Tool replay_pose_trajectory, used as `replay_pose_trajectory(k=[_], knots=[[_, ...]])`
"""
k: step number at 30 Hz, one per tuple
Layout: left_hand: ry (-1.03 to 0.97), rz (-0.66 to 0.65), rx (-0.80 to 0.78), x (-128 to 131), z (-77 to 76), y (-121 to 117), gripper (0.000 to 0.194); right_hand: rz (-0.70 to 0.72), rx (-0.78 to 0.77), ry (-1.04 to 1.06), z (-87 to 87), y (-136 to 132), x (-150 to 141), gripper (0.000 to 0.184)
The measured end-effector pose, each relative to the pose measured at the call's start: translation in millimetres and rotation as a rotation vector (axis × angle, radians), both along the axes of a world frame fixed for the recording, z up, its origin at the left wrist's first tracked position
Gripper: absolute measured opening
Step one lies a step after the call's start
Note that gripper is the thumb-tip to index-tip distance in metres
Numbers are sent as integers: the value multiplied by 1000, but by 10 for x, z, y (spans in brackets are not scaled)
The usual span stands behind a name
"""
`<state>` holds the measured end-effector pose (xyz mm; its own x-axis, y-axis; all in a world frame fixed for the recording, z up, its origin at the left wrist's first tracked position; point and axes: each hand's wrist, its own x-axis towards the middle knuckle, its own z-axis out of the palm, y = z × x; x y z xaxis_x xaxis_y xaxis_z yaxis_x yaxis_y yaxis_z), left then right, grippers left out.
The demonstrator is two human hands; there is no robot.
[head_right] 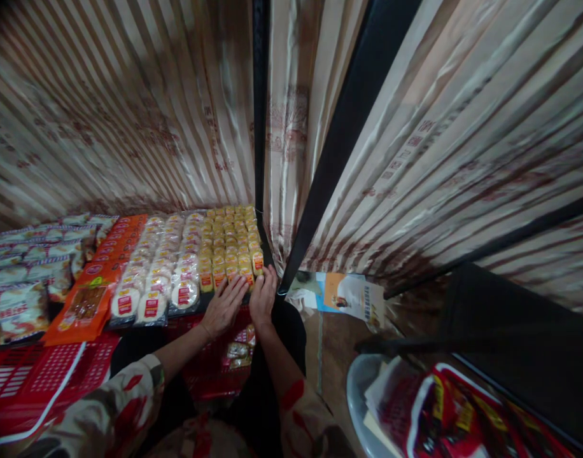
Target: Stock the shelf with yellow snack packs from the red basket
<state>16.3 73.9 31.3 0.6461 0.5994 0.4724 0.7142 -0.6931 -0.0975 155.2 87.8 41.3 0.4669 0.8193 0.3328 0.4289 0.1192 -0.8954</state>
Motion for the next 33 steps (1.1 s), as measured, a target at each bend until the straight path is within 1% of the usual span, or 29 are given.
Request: replay_pose_trajectory(k=[5, 9, 15, 19, 23, 25, 28, 33], knots=[[39, -36, 1, 35, 47, 30, 48, 14, -90, 64, 8, 130, -32, 58], [44, -29, -36, 38, 35, 66, 44, 63, -154, 67, -26, 198, -56, 64], [19, -24, -105, 23, 41, 94, 42, 102, -151, -30, -66, 200, -84, 63], [37, -18, -131, 34, 69, 96, 43, 104, -162, -57, -45, 183, -95, 62], [40, -12, -118, 35, 79, 89, 41, 108, -171, -45, -11, 165, -91, 58], [37, -15, -110, 29, 79, 82, 43, 106, -154, -27, 2, 135, -82, 57], [39, -24, -101, 20, 87, 75, 46, 95, -80, 9, 19, 34, -67, 54], [30, -24, -92, 11, 109, 61, 51, 49, 69, 52, 32, -284, -76, 43]])
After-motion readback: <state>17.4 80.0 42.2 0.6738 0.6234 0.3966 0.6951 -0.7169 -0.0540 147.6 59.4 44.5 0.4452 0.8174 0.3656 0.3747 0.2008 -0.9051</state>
